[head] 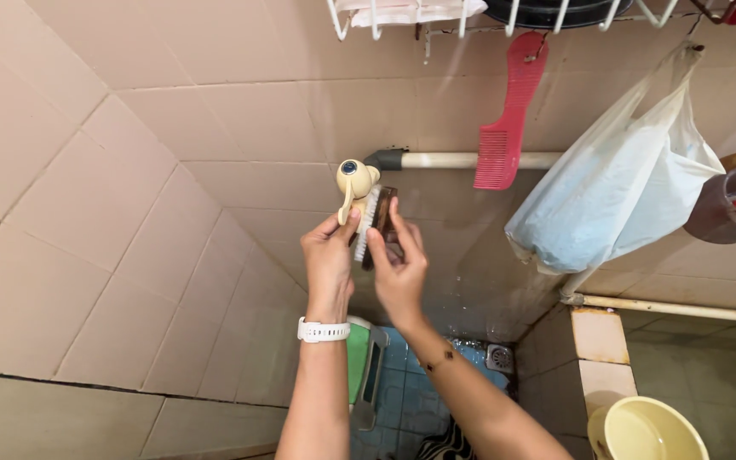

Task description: Cleaning the wall and water tap in a bathroom using a brush and water.

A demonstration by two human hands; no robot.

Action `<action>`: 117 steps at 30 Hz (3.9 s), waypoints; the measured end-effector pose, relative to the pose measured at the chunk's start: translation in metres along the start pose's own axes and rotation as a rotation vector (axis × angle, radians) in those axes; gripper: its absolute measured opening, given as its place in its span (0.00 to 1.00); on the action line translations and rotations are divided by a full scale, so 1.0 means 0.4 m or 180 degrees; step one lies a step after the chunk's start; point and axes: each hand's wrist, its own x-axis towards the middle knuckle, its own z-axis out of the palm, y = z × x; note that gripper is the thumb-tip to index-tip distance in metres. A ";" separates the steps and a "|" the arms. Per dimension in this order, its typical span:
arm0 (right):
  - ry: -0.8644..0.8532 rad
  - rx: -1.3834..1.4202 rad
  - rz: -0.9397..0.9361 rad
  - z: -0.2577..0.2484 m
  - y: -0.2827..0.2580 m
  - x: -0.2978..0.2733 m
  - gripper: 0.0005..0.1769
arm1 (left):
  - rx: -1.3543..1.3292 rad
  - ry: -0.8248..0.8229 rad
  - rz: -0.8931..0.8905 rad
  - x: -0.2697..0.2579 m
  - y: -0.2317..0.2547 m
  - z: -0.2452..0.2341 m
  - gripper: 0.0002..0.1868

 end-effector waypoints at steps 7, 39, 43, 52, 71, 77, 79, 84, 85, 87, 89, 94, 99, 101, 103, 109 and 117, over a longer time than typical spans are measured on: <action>0.0151 -0.0016 0.0647 -0.005 -0.038 0.035 0.27 | 0.0129 -0.0005 0.0042 -0.003 0.003 0.006 0.14; -0.0922 -0.1784 -0.2076 -0.100 0.050 0.028 0.29 | -0.0572 -0.0098 -0.0464 -0.003 0.003 -0.029 0.27; -0.0507 -0.1806 -0.1880 -0.077 0.036 0.042 0.30 | -0.0651 -0.0079 -0.0406 -0.020 0.015 -0.018 0.26; -0.0224 -0.1028 -0.0296 -0.040 0.007 0.100 0.26 | -0.0076 -0.0231 0.0062 -0.032 -0.014 -0.009 0.18; -0.0178 -0.1226 -0.0706 -0.030 0.073 0.012 0.21 | 0.0530 -0.0055 0.0326 -0.019 0.012 0.039 0.19; -0.0136 -0.1182 -0.0943 -0.033 0.071 0.111 0.23 | 0.0506 -0.0140 0.0423 -0.030 0.013 0.043 0.19; -0.0361 -0.1209 -0.0946 -0.031 0.062 0.150 0.24 | 0.0517 -0.0157 0.0418 -0.030 0.016 0.044 0.18; -0.0644 -0.0930 -0.0882 -0.051 0.041 0.106 0.26 | 0.0596 -0.0036 0.0504 -0.025 0.000 0.031 0.15; -0.0645 -0.0938 -0.0896 -0.055 0.053 0.106 0.26 | 0.0582 -0.0043 0.0510 -0.023 -0.004 0.028 0.15; -0.0748 -0.0512 -0.0785 -0.066 0.078 0.100 0.24 | 0.0571 -0.0036 0.0414 -0.022 -0.015 0.019 0.13; -0.0800 -0.0794 -0.0791 -0.051 0.049 0.146 0.24 | 0.0590 -0.0004 0.0432 -0.018 -0.027 0.014 0.13; -0.0863 -0.0857 -0.0663 -0.040 0.029 0.134 0.24 | 0.0391 0.0037 0.0407 -0.017 -0.026 0.015 0.13; -0.0452 -0.0501 -0.0396 -0.025 0.013 0.060 0.25 | 0.0353 0.0022 0.0389 -0.012 -0.031 0.012 0.12; -0.0395 -0.0554 -0.0190 -0.004 0.020 0.095 0.25 | 0.0321 0.0007 0.0393 -0.011 -0.043 0.005 0.13; -0.0330 -0.0595 -0.0002 0.017 0.006 0.096 0.26 | 0.0289 -0.0021 0.0417 -0.013 -0.036 0.006 0.13; -0.0276 -0.0924 -0.0759 0.027 -0.047 0.002 0.27 | 0.0042 -0.0033 0.0158 -0.026 0.000 0.017 0.13; -0.0091 0.1232 0.1387 -0.029 0.046 0.011 0.25 | -0.0607 -0.0338 -0.0545 -0.005 -0.031 -0.048 0.21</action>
